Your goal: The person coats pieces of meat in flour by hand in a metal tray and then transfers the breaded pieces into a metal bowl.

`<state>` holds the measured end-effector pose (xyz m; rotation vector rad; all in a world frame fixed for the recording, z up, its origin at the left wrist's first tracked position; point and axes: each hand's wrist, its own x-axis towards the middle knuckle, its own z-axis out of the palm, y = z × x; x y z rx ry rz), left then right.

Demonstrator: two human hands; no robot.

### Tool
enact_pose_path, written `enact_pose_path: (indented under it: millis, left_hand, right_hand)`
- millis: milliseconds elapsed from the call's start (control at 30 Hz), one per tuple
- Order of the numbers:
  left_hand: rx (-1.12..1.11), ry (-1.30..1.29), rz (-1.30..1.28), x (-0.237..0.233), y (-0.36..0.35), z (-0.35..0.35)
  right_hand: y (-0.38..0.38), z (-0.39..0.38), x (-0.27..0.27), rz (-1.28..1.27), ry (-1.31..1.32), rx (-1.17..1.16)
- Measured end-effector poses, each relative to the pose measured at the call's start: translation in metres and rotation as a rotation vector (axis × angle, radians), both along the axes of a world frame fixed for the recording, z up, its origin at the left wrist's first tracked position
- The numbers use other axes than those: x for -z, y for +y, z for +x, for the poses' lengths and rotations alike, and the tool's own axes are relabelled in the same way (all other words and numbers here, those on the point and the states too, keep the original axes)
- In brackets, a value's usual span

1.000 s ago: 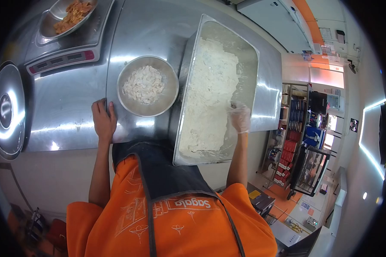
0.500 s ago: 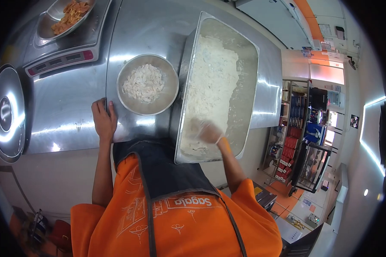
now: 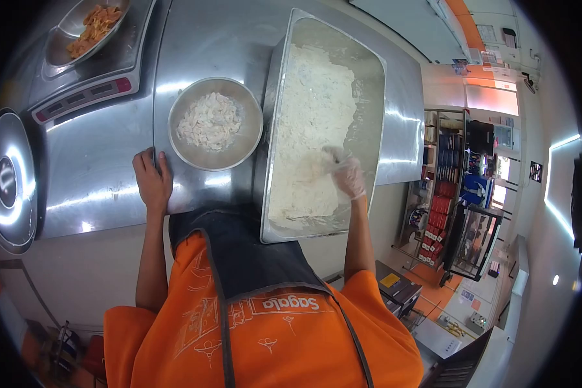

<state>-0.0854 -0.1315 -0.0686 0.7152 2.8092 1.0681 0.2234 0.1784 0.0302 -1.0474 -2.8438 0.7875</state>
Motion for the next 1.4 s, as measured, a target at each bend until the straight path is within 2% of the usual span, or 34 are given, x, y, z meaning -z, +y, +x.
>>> enact_pose_path:
  millis: [67,200,267,300,367,500,567,700,767,800,867,900,967,1000,1067,1100,1167,1200,1233,1267,1300,1333,1400]
  left_hand:
    - [0.009,0.008,0.003,0.001,-0.001,0.0]
    - [0.005,0.008,0.008,-0.002,0.0,0.001]
    - [0.002,0.013,0.009,-0.001,0.0,0.0]
    - [0.005,0.016,0.009,-0.001,-0.001,0.0]
    - [-0.005,0.016,0.015,0.002,-0.001,-0.001]
    - [0.006,0.028,0.013,0.002,-0.002,-0.001]
    - [0.016,0.034,0.014,0.003,-0.002,-0.001]
    - [0.012,0.014,0.016,0.001,-0.001,-0.001]
    - [0.004,0.002,0.016,-0.001,0.0,-0.001]
    - [-0.003,-0.01,0.015,-0.002,0.0,-0.001]
    - [-0.005,0.002,0.011,-0.002,-0.001,-0.001]
    - [0.004,0.012,0.008,-0.001,-0.002,-0.002]
    - [-0.001,0.024,-0.001,0.002,-0.003,-0.003]
    - [0.001,0.024,0.012,0.001,-0.003,-0.003]
    - [0.011,0.054,0.026,-0.001,-0.003,-0.002]
    - [0.021,0.054,0.014,-0.001,-0.008,-0.001]
    - [-0.036,-0.158,0.281,-0.003,-0.013,-0.003]
    - [-0.087,-0.128,0.346,-0.018,-0.013,-0.004]
    - [-0.113,-0.269,0.524,-0.036,-0.02,-0.006]
    - [-0.14,-0.422,0.695,-0.06,-0.029,-0.009]
    - [0.048,-0.626,0.978,-0.105,-0.034,-0.011]
    - [0.571,-0.791,1.447,-0.141,-0.048,-0.017]
    - [1.195,-1.009,1.737,-0.231,-0.038,-0.021]
  right_hand:
    - [0.029,-0.013,-0.002,-0.086,0.084,0.157]
    - [0.058,-0.027,-0.007,-0.234,0.195,0.2]
    - [0.068,-0.03,-0.011,0.086,-0.014,0.166]
    - [0.07,-0.031,-0.013,0.087,-0.013,0.157]
    - [0.074,-0.032,-0.014,-0.12,0.116,0.196]
    - [0.09,-0.04,-0.003,-0.171,0.118,0.217]
    - [0.107,-0.043,0.019,0.066,0.072,-0.049]
    - [0.109,-0.067,0.05,0.127,-0.065,-0.078]
    - [0.127,-0.057,0.106,0.63,-0.507,-0.394]
    - [0.129,-0.051,0.117,0.629,-0.504,-0.402]
    - [0.128,-0.042,0.125,0.466,-0.134,-0.309]
    - [0.122,-0.044,0.113,0.461,-0.129,-0.318]
    - [0.101,-0.054,0.07,0.293,0.027,-0.106]
    - [0.099,-0.058,0.056,0.283,0.031,-0.117]
    - [0.1,-0.055,0.036,0.061,0.14,0.049]
    - [0.1,-0.052,0.031,0.05,0.14,0.059]
    - [0.103,-0.054,0.024,-0.329,0.189,0.189]
    - [0.1,-0.057,0.019,-0.15,0.076,0.135]
    - [0.102,-0.054,0.028,-0.157,0.075,0.158]
    - [0.107,-0.052,0.041,0.024,0.083,0.009]
    - [0.109,-0.044,0.054,0.195,0.076,-0.146]
    - [0.105,-0.042,0.063,0.167,0.047,-0.136]
    - [0.092,-0.057,0.072,0.267,-0.076,-0.133]
